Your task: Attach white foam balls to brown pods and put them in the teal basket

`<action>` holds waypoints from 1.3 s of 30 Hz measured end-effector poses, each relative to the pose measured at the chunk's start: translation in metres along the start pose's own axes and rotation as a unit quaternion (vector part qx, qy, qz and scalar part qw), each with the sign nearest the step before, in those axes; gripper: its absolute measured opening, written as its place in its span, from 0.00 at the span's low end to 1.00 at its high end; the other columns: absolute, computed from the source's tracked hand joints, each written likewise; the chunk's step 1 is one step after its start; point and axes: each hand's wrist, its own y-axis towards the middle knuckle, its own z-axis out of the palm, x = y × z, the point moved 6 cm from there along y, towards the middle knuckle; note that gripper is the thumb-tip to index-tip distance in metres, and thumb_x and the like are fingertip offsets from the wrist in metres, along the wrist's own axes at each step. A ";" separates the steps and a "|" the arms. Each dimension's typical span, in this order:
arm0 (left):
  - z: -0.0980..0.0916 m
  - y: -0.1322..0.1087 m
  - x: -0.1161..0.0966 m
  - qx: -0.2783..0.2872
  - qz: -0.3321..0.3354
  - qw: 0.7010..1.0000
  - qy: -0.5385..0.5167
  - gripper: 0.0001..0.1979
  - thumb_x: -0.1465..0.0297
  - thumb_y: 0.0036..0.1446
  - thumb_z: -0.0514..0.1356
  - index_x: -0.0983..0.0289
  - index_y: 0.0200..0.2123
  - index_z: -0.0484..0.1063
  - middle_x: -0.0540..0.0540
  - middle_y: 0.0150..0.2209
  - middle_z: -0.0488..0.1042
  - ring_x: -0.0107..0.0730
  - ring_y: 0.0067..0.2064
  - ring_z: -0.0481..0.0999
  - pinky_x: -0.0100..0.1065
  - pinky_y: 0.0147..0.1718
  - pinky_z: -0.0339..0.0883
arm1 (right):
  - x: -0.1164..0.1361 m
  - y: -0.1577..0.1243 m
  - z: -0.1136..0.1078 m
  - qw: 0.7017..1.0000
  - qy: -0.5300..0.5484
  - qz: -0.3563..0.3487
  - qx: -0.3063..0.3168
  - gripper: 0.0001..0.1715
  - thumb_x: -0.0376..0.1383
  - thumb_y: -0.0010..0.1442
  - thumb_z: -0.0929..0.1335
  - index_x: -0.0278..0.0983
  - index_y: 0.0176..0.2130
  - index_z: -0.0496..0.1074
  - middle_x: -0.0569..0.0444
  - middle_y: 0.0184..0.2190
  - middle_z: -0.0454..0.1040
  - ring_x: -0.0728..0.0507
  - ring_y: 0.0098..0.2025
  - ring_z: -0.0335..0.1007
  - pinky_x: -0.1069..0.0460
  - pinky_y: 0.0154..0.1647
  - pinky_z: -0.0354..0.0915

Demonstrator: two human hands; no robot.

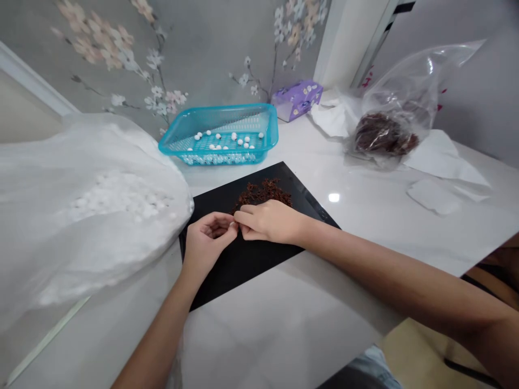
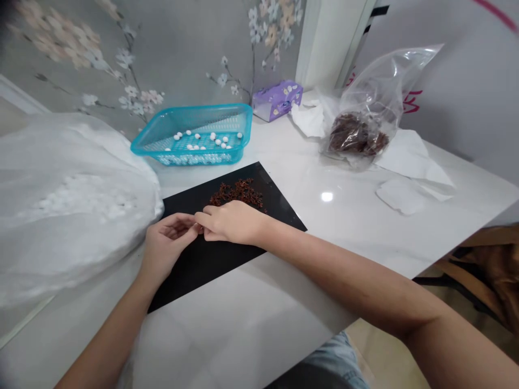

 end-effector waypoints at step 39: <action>-0.007 0.005 0.015 0.028 -0.054 0.993 -0.106 0.05 0.68 0.42 0.67 0.62 0.26 0.77 0.51 0.24 0.78 0.28 0.26 0.75 0.28 0.29 0.70 | -0.006 -0.006 -0.018 0.980 0.154 -0.021 -0.123 0.12 0.33 0.62 0.59 0.35 0.42 0.69 0.52 0.36 0.73 0.49 0.36 0.69 0.56 0.31 0.60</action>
